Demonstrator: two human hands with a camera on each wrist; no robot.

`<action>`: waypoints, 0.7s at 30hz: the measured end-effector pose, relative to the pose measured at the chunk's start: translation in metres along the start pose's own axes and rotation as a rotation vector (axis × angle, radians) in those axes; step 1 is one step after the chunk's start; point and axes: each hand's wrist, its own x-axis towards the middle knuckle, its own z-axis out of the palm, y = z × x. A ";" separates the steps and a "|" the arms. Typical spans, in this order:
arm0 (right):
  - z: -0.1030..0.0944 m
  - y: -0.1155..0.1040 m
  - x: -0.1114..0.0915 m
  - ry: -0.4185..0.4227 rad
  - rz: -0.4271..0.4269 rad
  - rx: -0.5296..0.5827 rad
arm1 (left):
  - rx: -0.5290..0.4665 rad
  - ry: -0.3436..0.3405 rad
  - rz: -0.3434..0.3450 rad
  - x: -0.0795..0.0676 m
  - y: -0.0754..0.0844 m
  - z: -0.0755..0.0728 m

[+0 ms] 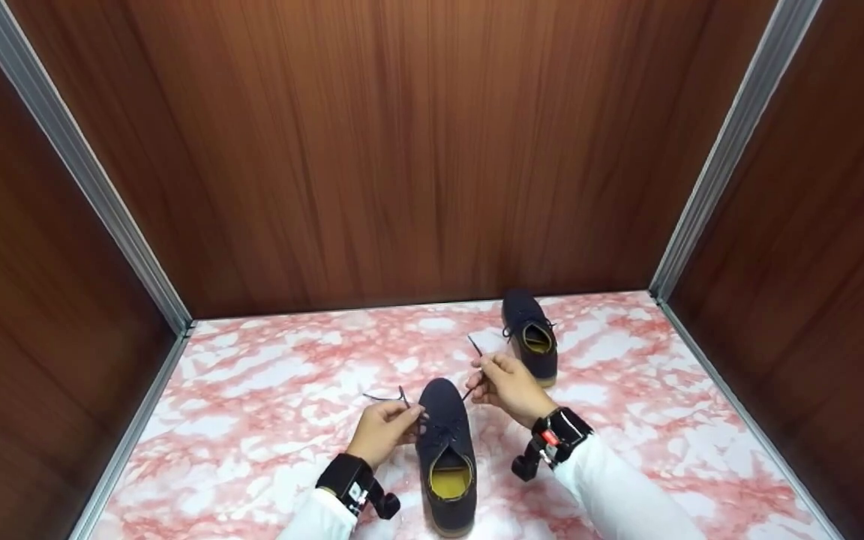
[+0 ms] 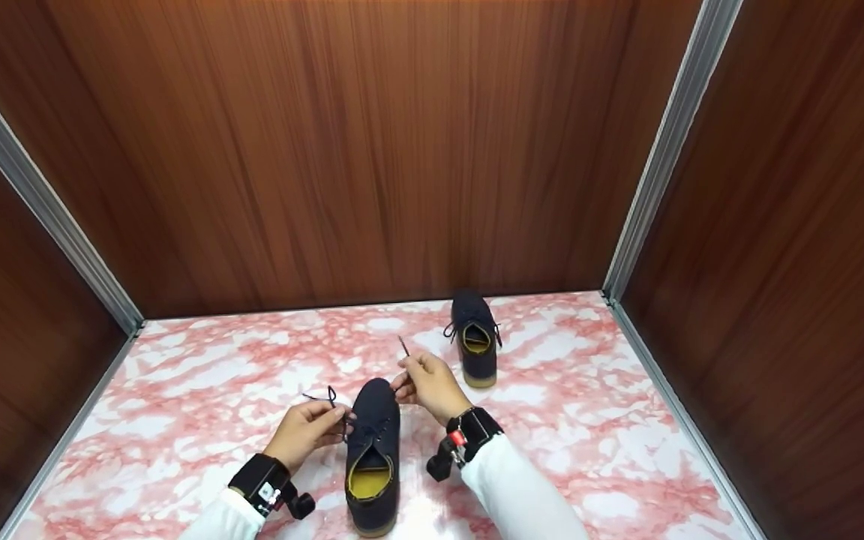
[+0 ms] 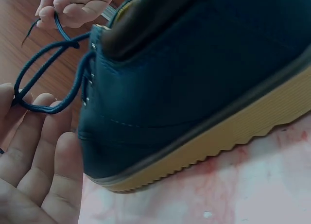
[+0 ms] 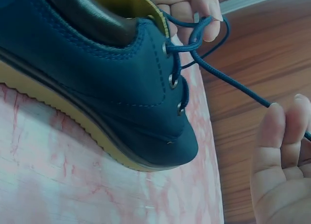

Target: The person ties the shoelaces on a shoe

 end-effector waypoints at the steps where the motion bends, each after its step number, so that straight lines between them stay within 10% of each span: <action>1: -0.001 0.000 -0.001 -0.015 -0.008 -0.002 | -0.002 -0.005 0.001 0.000 0.001 0.000; 11: -0.011 0.002 -0.009 0.023 -0.095 -0.096 | -0.036 -0.071 0.039 -0.005 0.014 -0.001; 21: -0.004 0.007 -0.016 -0.063 -0.040 0.166 | -0.335 -0.052 0.015 -0.007 0.020 0.000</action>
